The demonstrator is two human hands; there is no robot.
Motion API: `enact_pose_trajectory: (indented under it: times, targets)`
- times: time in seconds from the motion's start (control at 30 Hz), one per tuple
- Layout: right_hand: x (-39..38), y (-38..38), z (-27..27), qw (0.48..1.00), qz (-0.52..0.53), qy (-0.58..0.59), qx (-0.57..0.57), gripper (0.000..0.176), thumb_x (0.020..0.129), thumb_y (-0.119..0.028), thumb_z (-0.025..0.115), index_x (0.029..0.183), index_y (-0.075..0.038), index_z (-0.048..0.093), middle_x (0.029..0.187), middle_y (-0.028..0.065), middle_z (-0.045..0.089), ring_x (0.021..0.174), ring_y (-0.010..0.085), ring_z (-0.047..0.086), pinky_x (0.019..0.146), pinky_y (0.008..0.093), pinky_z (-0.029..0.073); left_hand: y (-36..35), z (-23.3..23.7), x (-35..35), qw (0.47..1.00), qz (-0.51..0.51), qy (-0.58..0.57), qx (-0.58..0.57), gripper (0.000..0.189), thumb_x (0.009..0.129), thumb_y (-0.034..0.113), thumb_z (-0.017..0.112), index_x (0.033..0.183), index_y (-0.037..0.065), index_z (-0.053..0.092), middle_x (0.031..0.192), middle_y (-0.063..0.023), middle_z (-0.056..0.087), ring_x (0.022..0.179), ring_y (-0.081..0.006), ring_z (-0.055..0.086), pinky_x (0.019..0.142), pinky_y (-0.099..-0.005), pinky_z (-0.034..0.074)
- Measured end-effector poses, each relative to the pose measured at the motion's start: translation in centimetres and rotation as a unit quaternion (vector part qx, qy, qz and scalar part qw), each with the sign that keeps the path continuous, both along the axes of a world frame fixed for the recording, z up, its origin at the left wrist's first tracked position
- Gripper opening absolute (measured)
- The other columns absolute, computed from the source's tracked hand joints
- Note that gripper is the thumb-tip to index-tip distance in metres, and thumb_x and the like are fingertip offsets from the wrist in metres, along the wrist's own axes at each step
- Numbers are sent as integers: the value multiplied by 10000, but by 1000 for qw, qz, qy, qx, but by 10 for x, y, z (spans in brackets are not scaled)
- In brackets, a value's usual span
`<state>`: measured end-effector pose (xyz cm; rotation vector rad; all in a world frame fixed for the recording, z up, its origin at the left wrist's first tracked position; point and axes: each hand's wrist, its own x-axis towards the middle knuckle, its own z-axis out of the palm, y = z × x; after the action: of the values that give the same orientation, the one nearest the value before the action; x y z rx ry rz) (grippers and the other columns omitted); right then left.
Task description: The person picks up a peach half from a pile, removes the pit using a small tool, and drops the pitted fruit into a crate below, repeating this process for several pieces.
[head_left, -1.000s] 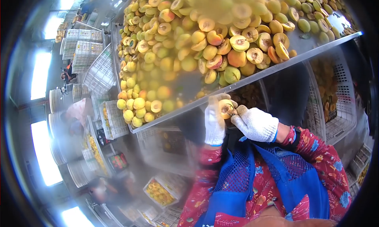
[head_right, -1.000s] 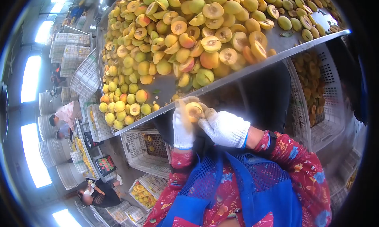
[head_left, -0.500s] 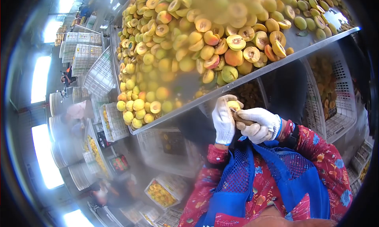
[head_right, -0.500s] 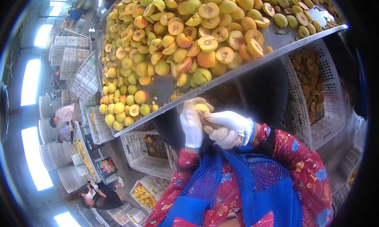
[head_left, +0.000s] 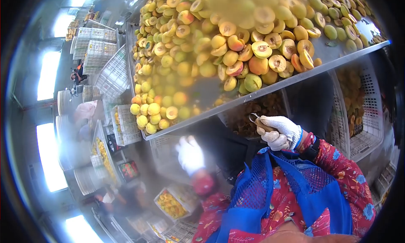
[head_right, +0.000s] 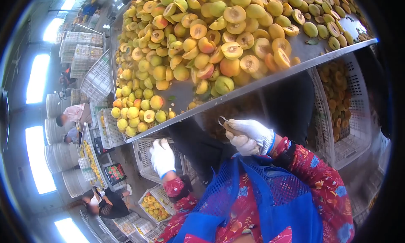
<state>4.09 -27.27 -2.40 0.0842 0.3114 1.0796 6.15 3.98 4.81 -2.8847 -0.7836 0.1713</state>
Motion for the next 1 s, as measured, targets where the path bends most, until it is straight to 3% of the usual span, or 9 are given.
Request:
enact_pose_trajectory:
  times: [0.07,0.27,0.33,0.5,0.6,0.67,0.73,0.87,1.0]
  targets:
    - [4,1,2,999,25,-18,-36,424,1091,-447,395,976,-73,559,578,-32,402,376,41,314,311,214,266,7,-3,14,996,-55,-23,72,476,1032,475,423,1315,122,570,1171,-171,662,1049,-382,661,893,-517,524]
    - [6,-1,19,988,46,-61,-137,429,1086,-464,404,967,-86,570,570,-15,409,369,60,335,303,228,277,-87,-44,136,953,-170,54,-246,623,975,578,503,1042,-16,679,1039,-236,699,958,-462,655,891,-521,500]
    - [2,-6,22,979,21,-93,-178,413,1083,-453,425,963,-84,567,567,-11,416,367,68,351,305,232,287,-105,-62,150,910,-179,42,-372,661,931,569,586,1117,-63,642,1043,-286,696,964,-439,670,903,-492,507]
    - [0,-8,40,930,-19,-186,-315,394,1070,-441,469,955,-73,551,566,4,464,364,88,415,323,237,327,-103,-60,129,771,-96,-48,-627,476,893,335,700,1199,-4,568,961,-121,670,714,-198,645,635,-309,538]
    - [8,-4,71,821,-27,-314,-476,389,1067,-441,473,933,-85,554,574,10,483,365,81,441,332,226,343,-115,-27,100,712,-42,-86,-695,435,903,260,671,1261,40,560,948,-93,661,648,-133,612,537,-225,477]
    - [9,1,67,675,-45,-450,-583,347,1061,-355,489,966,-36,584,635,119,582,474,222,580,432,331,455,-106,-15,85,605,18,-21,-796,385,919,223,655,1266,82,563,960,-77,642,650,-103,582,492,-196,418]
    - [13,12,62,492,-111,-569,-650,329,1052,-306,497,1003,-3,617,726,188,657,599,271,663,497,375,499,-106,-21,71,578,37,-7,-815,356,1045,390,526,1263,114,578,895,-61,645,579,-82,526,465,-186,371]
    - [10,13,66,352,-73,-666,-654,236,1020,-184,506,1013,18,626,809,236,610,652,376,642,544,457,510,-121,-28,50,529,31,-30,-847,529,1081,527,371,1234,65,580,958,-100,666,760,-172,630,661,-272,500]
    - [6,17,69,399,-33,-629,-666,209,995,-145,512,1015,32,621,834,227,593,640,370,629,533,473,503,-129,-43,35,617,-115,-98,-773,526,1091,501,372,1204,26,566,972,-95,631,879,-182,635,807,-300,519]
